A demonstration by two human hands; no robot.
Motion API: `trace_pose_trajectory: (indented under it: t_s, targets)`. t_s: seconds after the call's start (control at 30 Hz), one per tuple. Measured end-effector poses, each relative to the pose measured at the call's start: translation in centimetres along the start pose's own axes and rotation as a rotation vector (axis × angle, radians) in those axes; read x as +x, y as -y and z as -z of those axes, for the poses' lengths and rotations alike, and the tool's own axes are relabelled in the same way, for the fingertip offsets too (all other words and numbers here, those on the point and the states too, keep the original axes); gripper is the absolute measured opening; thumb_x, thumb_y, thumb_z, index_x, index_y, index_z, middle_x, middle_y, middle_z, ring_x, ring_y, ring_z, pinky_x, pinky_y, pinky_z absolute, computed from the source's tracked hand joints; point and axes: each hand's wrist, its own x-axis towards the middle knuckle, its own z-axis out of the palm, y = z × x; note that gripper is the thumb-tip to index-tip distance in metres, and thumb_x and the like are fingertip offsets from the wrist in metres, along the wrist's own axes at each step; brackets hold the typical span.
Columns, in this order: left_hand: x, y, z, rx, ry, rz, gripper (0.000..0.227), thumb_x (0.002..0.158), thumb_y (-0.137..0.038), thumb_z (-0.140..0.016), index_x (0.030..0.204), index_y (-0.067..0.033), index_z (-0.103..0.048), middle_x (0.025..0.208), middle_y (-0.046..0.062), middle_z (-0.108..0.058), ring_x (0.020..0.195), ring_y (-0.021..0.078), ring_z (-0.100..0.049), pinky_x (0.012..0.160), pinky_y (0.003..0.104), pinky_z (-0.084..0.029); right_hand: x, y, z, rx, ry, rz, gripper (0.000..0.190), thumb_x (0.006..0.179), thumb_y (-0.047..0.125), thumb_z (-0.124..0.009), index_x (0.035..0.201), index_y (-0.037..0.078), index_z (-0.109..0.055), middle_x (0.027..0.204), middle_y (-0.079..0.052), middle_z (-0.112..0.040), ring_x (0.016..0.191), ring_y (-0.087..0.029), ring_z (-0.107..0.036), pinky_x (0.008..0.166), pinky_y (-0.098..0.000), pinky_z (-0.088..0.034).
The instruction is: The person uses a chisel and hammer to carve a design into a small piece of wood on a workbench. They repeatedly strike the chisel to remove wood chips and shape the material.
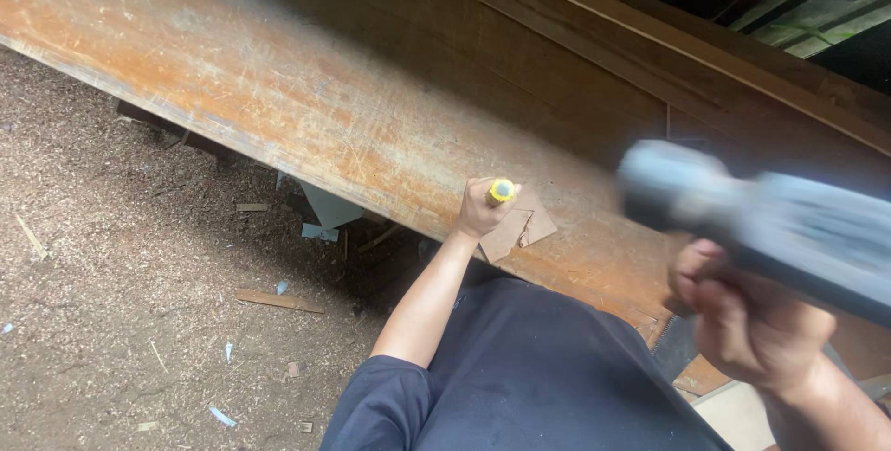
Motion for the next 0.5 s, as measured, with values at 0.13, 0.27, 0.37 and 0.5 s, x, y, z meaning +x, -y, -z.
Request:
trace_pose_trajectory:
  t_s: [0.13,0.27,0.37,0.5]
  targets:
    - [-0.5,1.4,-0.3,0.043,-0.023,-0.106,0.020,0.085,-0.009,-0.075,0.074,-0.0004,-0.061,0.068,0.015,-0.063,0.062,0.0292,-0.065,0.058,0.037,-0.048,0.4,-2.6,-2.4,0.225,0.154,-0.213,0.014,0.104,0.013,-0.057,0.117,0.011,-0.052,0.078,-0.003,-0.070,0.068,-0.012,-0.066,0.063,-0.0308,-0.057]
    - [-1.0,2.4,0.1,-0.042,-0.090,0.129,0.027,0.090,-0.008,-0.074,0.070,-0.0016,-0.056,0.064,0.015,-0.056,0.058,0.0317,-0.055,0.056,0.039,-0.043,2.1,-5.2,-6.0,-0.594,0.594,-0.352,0.028,0.099,0.029,-0.058,0.115,0.007,-0.054,0.081,-0.023,-0.073,0.069,-0.038,-0.072,0.063,-0.0487,-0.057]
    - [-0.6,2.2,0.1,-0.040,-0.026,0.135,0.031,0.092,-0.009,-0.073,0.067,-0.0035,-0.055,0.061,0.012,-0.056,0.055,0.0282,-0.057,0.056,0.039,-0.044,1.6,-5.3,-7.1,-0.661,0.716,-0.483,0.033,0.098,0.039,-0.057,0.114,0.011,-0.054,0.074,-0.022,-0.072,0.068,-0.041,-0.071,0.063,-0.0517,-0.055]
    - [-0.1,0.6,-0.6,0.005,0.054,-0.166,0.012,0.083,-0.010,-0.073,0.080,-0.0025,-0.064,0.073,0.013,-0.063,0.066,0.0283,-0.064,0.060,0.039,-0.049,0.9,-4.5,-7.4,-0.589,0.664,-0.519,0.033,0.096,0.040,-0.058,0.114,0.012,-0.057,0.071,-0.023,-0.071,0.065,-0.044,-0.068,0.059,-0.0558,-0.051]
